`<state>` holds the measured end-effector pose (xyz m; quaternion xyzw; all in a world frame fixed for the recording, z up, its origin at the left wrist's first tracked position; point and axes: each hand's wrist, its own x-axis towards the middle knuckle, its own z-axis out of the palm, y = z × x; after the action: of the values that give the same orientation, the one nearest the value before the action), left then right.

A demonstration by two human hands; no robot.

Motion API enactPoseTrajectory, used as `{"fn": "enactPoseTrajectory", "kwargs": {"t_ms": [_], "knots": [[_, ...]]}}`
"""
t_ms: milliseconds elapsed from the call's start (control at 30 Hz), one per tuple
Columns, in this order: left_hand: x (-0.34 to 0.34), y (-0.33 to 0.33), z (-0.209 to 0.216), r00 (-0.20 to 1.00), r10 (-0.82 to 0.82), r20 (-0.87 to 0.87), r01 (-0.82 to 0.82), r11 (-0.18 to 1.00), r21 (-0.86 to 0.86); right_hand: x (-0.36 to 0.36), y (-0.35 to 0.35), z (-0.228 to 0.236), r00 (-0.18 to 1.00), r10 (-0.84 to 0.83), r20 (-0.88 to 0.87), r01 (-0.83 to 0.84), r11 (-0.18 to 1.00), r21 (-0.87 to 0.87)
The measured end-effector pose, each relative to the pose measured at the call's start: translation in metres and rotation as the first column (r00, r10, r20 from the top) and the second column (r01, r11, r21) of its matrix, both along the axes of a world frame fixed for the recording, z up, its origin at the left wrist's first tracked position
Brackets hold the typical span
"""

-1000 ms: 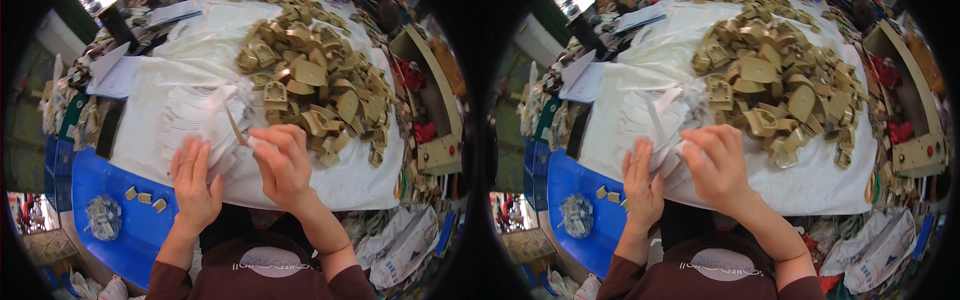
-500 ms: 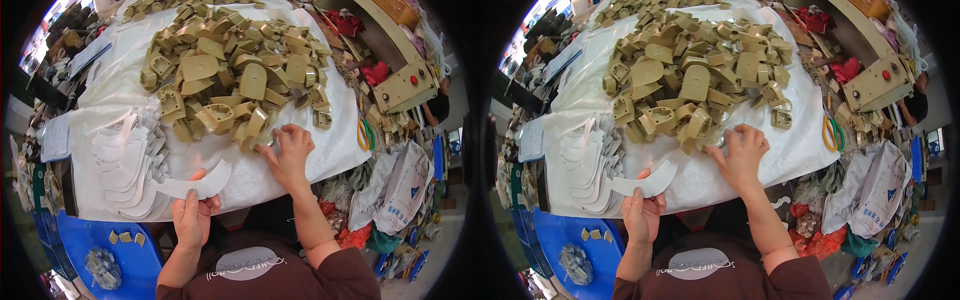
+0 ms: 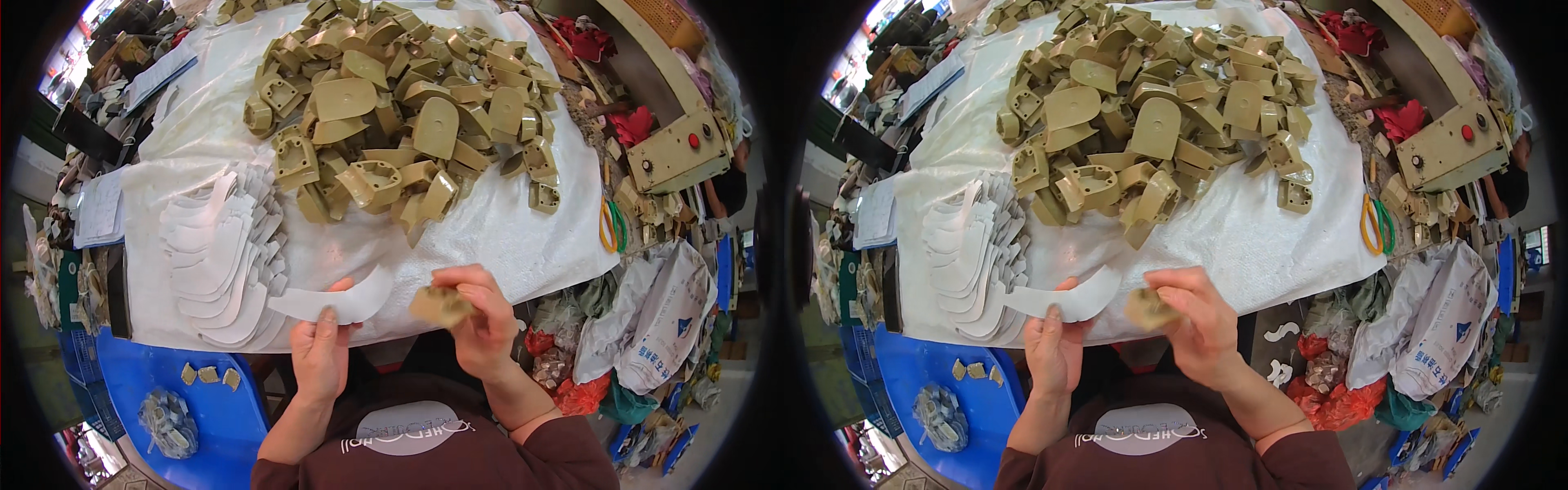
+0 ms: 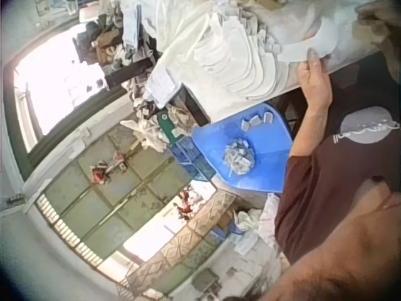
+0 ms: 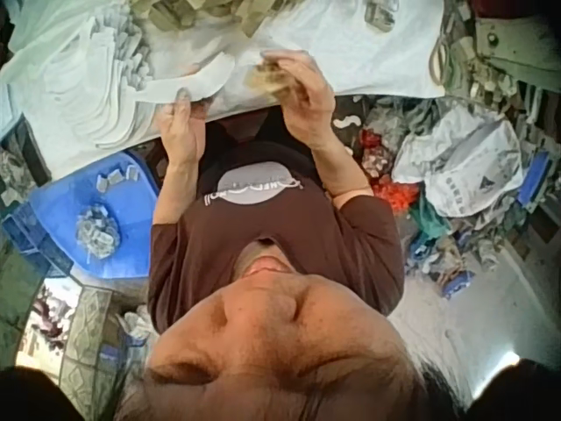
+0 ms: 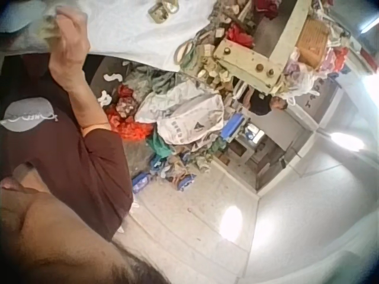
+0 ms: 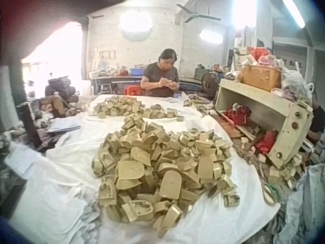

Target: The person transfers small beige plastic components from a blue basin into a clear plastic bag and ties it shut. They then proceed to attach white adhesive pads to the underside of similar plastic components, peeling the backing and pressing them into place one by one.

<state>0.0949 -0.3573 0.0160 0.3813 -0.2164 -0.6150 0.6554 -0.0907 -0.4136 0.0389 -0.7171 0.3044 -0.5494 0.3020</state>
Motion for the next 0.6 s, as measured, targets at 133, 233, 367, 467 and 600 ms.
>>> {"fn": "enactPoseTrajectory", "kwargs": {"t_ms": [133,233,367,467,600], "knots": [[-0.003,0.003,0.005,0.999,-0.053,-0.006,0.053,0.998,-0.014,0.018,0.003,0.016,0.986,0.157,-0.047,-0.156,0.987,0.032],[-0.004,0.003,0.017,0.993,-0.112,-0.046,0.11,0.993,-0.05,0.032,0.003,0.003,0.992,0.124,0.004,-0.123,0.988,-0.096],[-0.006,0.004,0.024,0.991,-0.132,-0.002,0.131,0.987,-0.094,0.039,0.002,-0.002,0.996,0.092,0.003,-0.09,0.979,-0.181],[-0.007,0.004,0.025,0.988,-0.151,0.024,0.153,0.984,-0.096,0.038,0.002,-0.005,0.996,0.089,-0.019,-0.091,0.974,-0.206],[-0.009,0.006,0.027,0.988,-0.118,0.104,0.124,0.991,-0.053,0.037,0.0,-0.007,0.995,0.095,-0.024,-0.097,0.974,-0.205]]}}
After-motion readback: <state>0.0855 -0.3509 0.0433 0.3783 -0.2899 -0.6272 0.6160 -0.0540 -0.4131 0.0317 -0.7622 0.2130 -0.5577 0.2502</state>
